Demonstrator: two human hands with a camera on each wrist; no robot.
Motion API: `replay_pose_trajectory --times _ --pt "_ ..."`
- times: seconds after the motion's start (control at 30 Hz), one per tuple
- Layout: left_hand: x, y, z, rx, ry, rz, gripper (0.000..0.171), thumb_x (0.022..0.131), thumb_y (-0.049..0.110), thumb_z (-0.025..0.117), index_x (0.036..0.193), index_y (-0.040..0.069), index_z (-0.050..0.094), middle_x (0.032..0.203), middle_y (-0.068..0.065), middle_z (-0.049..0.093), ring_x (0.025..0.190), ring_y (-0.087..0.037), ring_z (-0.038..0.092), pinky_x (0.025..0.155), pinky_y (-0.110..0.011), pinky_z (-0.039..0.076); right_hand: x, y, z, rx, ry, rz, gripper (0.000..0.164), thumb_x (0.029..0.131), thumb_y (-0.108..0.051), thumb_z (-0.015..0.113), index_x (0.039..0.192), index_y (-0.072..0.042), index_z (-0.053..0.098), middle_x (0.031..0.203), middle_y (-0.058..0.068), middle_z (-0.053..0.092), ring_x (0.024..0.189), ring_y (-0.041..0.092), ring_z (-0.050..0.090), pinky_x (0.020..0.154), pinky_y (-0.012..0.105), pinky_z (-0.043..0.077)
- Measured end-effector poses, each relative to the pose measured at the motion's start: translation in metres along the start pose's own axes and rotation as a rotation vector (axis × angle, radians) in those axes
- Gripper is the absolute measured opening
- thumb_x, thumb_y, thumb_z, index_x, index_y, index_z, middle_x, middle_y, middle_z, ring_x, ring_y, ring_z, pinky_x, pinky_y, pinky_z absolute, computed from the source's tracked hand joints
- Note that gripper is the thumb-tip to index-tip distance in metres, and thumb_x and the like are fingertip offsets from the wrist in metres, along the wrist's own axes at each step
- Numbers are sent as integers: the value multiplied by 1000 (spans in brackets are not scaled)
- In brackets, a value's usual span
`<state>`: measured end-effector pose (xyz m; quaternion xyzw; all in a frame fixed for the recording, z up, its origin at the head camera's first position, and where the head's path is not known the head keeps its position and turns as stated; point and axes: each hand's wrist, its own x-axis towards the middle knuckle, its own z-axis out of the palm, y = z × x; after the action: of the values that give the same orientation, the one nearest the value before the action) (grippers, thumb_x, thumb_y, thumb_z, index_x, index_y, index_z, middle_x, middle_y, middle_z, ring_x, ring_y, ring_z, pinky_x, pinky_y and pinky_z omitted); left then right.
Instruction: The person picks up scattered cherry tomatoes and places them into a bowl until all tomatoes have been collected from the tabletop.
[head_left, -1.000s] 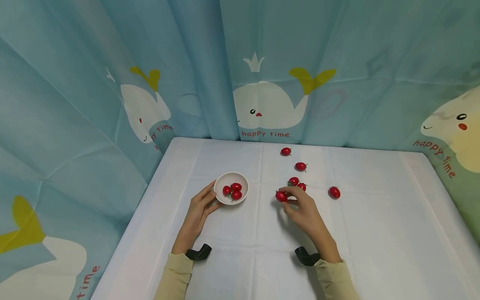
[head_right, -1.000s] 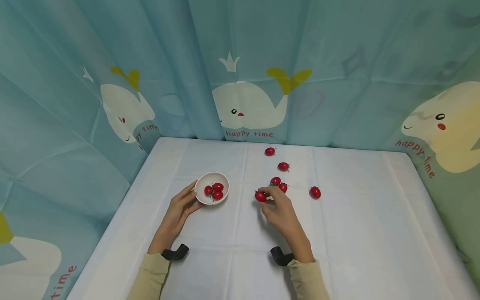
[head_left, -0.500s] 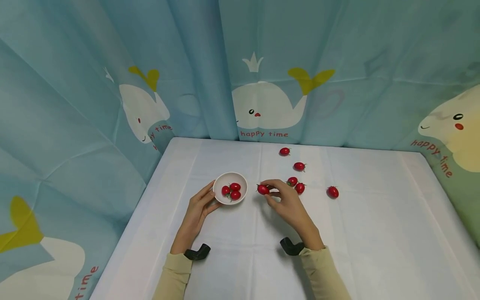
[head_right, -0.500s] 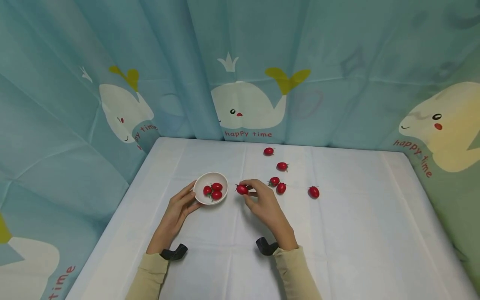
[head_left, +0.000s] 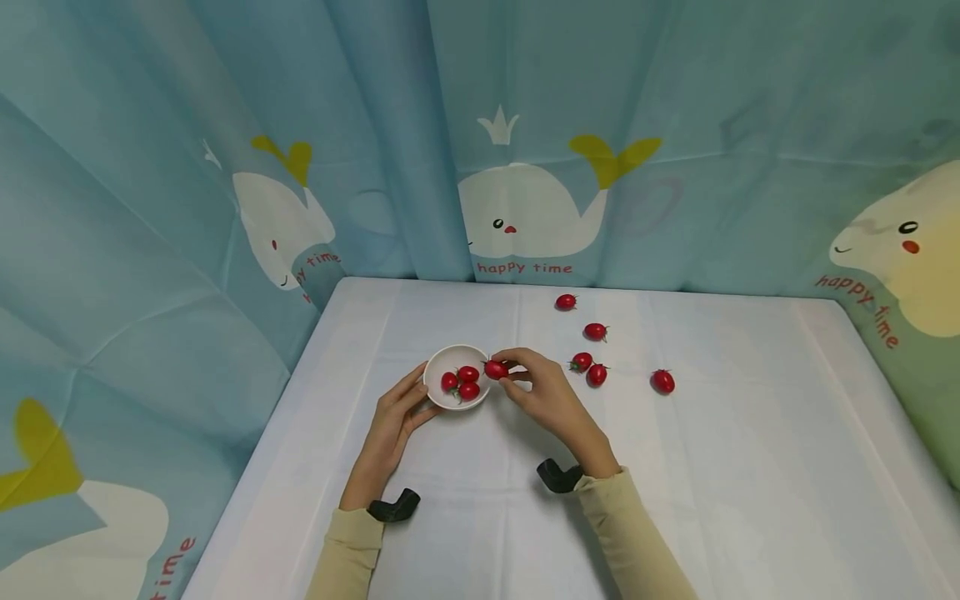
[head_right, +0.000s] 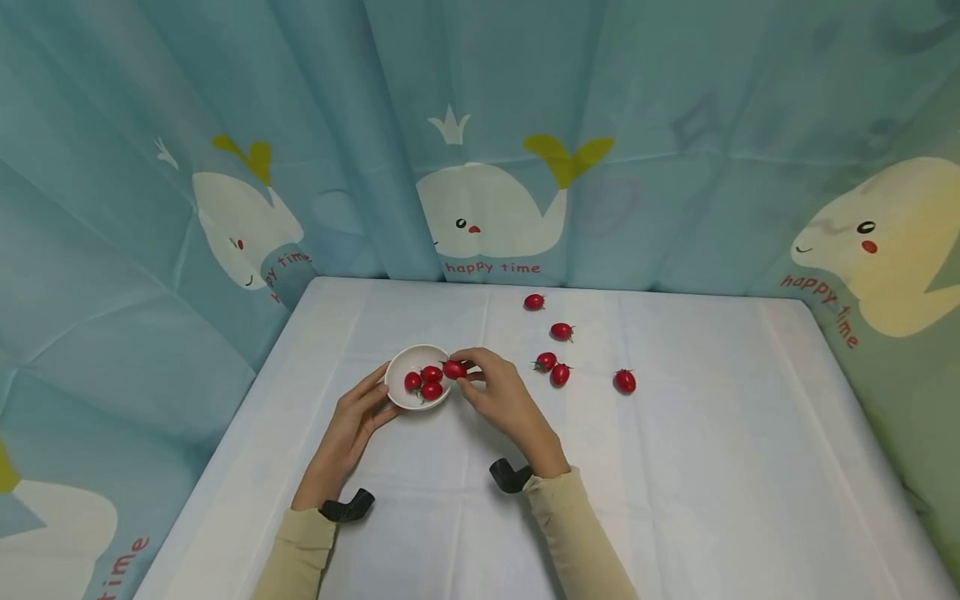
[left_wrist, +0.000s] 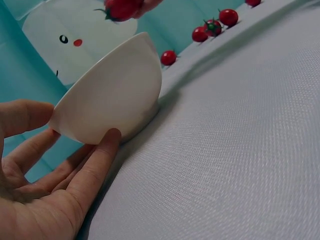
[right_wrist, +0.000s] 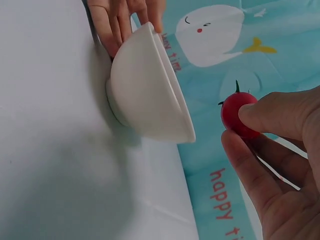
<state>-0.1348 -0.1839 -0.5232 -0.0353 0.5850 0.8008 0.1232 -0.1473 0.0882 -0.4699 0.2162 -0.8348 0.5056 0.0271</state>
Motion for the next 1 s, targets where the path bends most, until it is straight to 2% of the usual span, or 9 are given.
replay_pose_trajectory --times 0.23,0.73,1.0 --pt "0 1 1 -8 -1 -2 53 110 13 51 162 11 38 170 -11 30 152 -33 39 105 -32 59 10 -2 8 18 -39 -38 37 94 3 73 128 -6 67 127 10 71 118 27 67 99 40 65" --pt "-1 -1 0 -1 -8 9 53 110 14 51 162 11 39 169 -11 31 153 -33 38 105 -30 59 31 -2 24 -9 -162 -17 37 96 1 72 132 -4 65 131 12 69 120 26 68 101 37 64" --pt "-1 -1 -1 1 -8 6 53 111 14 51 162 12 38 169 -10 32 153 -32 38 105 -30 59 37 1 33 0 -201 -49 34 96 0 71 130 -1 65 129 14 69 118 27 69 101 37 64"
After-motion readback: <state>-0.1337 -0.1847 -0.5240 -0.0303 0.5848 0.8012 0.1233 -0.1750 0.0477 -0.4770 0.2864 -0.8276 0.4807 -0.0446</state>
